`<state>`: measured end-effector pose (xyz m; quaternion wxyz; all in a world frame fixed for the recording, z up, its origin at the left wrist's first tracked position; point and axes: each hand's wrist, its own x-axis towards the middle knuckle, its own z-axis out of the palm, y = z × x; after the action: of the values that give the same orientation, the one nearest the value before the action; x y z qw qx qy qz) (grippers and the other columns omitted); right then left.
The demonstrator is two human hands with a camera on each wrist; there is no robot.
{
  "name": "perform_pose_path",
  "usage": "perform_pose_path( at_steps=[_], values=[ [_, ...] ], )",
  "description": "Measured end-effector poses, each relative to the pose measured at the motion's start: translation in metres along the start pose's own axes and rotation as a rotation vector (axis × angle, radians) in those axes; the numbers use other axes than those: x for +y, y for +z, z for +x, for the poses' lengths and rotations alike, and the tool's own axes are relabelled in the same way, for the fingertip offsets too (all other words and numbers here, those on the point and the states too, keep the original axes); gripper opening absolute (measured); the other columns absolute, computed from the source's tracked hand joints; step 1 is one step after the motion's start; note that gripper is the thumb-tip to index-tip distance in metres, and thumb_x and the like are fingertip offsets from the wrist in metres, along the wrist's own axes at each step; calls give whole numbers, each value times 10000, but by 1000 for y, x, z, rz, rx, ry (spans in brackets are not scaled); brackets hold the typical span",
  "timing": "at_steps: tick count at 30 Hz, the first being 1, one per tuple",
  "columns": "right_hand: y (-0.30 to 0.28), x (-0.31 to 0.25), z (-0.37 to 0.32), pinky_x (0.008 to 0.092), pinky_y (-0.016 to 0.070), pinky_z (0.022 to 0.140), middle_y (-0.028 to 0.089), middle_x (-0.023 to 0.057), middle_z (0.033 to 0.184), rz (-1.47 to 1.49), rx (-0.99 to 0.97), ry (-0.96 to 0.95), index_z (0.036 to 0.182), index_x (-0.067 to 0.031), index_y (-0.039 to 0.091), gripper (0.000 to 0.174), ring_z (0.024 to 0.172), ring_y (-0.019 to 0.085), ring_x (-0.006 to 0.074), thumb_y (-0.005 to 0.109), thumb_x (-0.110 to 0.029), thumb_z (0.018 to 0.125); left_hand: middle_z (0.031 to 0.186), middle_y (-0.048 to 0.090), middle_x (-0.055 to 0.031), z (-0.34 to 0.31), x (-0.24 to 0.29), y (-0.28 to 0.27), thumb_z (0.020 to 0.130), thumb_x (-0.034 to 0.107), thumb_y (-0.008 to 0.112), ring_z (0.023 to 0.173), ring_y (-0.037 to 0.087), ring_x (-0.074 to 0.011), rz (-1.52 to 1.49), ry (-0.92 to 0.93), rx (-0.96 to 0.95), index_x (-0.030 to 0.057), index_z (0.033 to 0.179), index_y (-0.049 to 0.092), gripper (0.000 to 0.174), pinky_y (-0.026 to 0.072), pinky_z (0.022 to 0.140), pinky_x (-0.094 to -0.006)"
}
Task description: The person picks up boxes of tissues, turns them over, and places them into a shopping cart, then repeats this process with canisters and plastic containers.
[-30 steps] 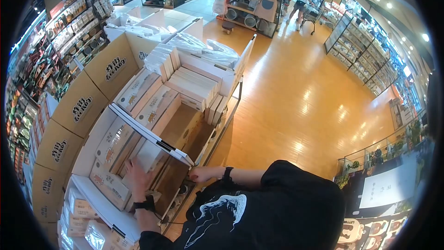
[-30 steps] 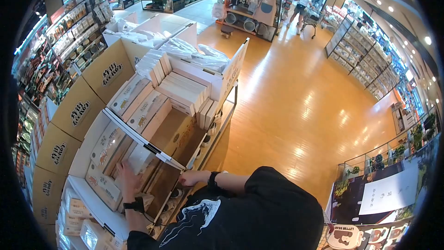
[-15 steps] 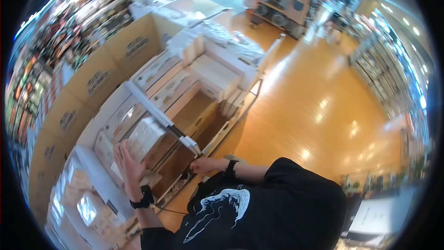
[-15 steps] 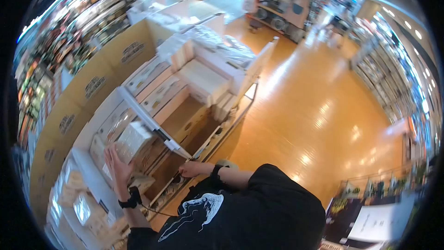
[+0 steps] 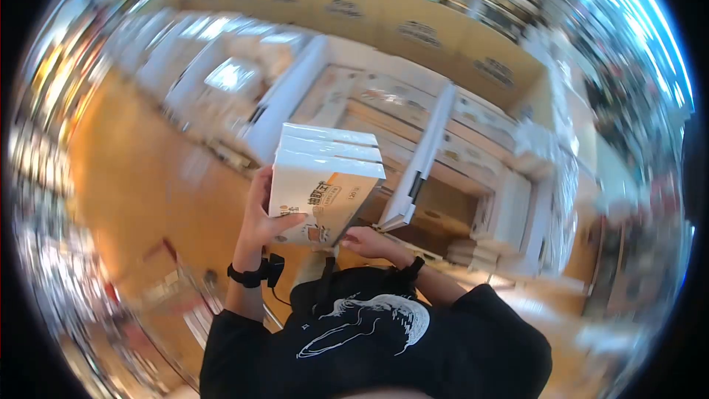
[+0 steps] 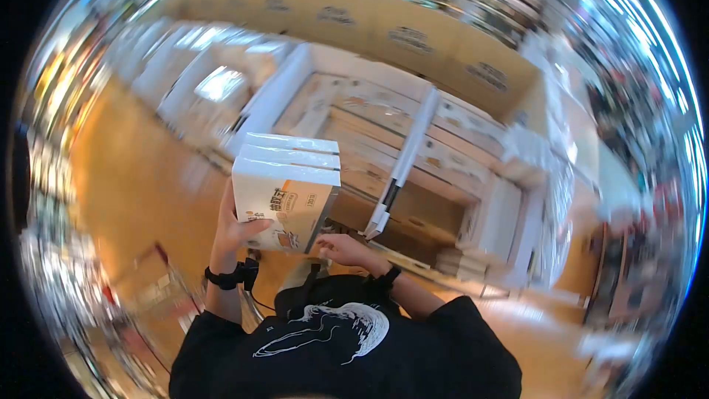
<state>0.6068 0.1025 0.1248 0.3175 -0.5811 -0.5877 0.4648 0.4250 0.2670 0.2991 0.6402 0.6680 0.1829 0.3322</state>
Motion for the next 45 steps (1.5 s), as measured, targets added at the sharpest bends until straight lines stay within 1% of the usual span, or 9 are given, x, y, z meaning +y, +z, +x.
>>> perform_pose_path(
  at_steps=[5, 6, 7, 11, 12, 14, 23, 34, 45],
  values=[
    [22, 3, 17, 302, 465, 652, 530, 96, 741, 310, -54, -178, 972, 30, 551, 213, 678, 527, 145, 512, -158, 879, 1183, 518, -74, -122, -8, 8, 622, 107, 820, 1109, 497, -157, -111, -271, 367, 25, 1291, 376, 807, 405, 939, -307],
    [15, -31, 15, 290, 461, 638, 533, 79, 781, 269, -102, 88, 947, 14, 550, 207, 688, 525, 126, 483, -177, 903, 1179, 517, -77, -145, -12, 9, 616, 111, 823, 1116, 493, -164, -114, -243, 439, 25, 1287, 379, 809, 398, 950, -316],
    [39, 8, 26, 295, 463, 627, 544, 55, 848, 480, 31, -299, 1000, -8, 557, 239, 712, 532, 119, 430, -202, 940, 1175, 516, -81, -166, -15, 10, 610, 114, 827, 1124, 488, -172, -112, -212, 513, 25, 1283, 382, 811, 392, 961, -325],
    [40, -70, 43, 358, 428, 918, 581, 121, 1160, 911, 108, 57, 1210, -19, 528, 363, 1070, 551, 200, 456, -258, 946, 1161, 523, -113, -232, -18, 14, 591, 183, 846, 1141, 484, -199, 157, -288, 620, -1, 1261, 397, 826, 381, 975, -320],
    [41, -72, 48, 348, 382, 982, 549, 120, 1213, 569, 39, -161, 1264, -24, 486, 458, 1128, 509, 193, 410, -358, 960, 1161, 523, -113, -244, -19, 16, 591, 183, 846, 1141, 484, -199, 154, -292, 718, -1, 1261, 397, 826, 381, 975, -320],
    [43, -82, 60, 365, 331, 1024, 547, 150, 1231, 889, -195, -127, 1284, -4, 455, 541, 1188, 479, 231, 392, -428, 954, 1156, 517, -112, -265, -19, 15, 570, 225, 859, 1129, 479, -216, 410, -274, 675, 15, 1250, 417, 838, 372, 968, -330],
    [200, -218, 45, 384, 338, 1037, 444, 169, 1311, -153, -772, -562, 1416, -2, 253, 986, 1227, 438, 281, 791, -197, 613, 1067, 521, -166, -426, 11, -3, 503, 225, 840, 1034, 496, -347, 912, -221, 899, 20, 1169, 467, 790, 410, 900, -410],
    [445, -338, 32, 389, 406, 974, 441, 183, 1256, -585, -1159, -1075, 1331, -25, 402, 826, 1166, 470, 347, 764, -124, 595, 1093, 509, -122, -616, 23, -54, 540, 247, 809, 1045, 489, -311, 1171, -438, 1232, 75, 1175, 478, 736, 394, 880, -409],
    [599, -263, 112, 434, 458, 833, 568, 160, 1094, -1129, -1548, -1097, 1244, -62, 450, 809, 1047, 548, 346, 755, -279, 527, 1160, 498, -120, -642, -74, -110, 542, 228, 789, 1111, 460, -307, 889, -719, 1294, 42, 1217, 477, 766, 377, 921, -406]
  ],
)
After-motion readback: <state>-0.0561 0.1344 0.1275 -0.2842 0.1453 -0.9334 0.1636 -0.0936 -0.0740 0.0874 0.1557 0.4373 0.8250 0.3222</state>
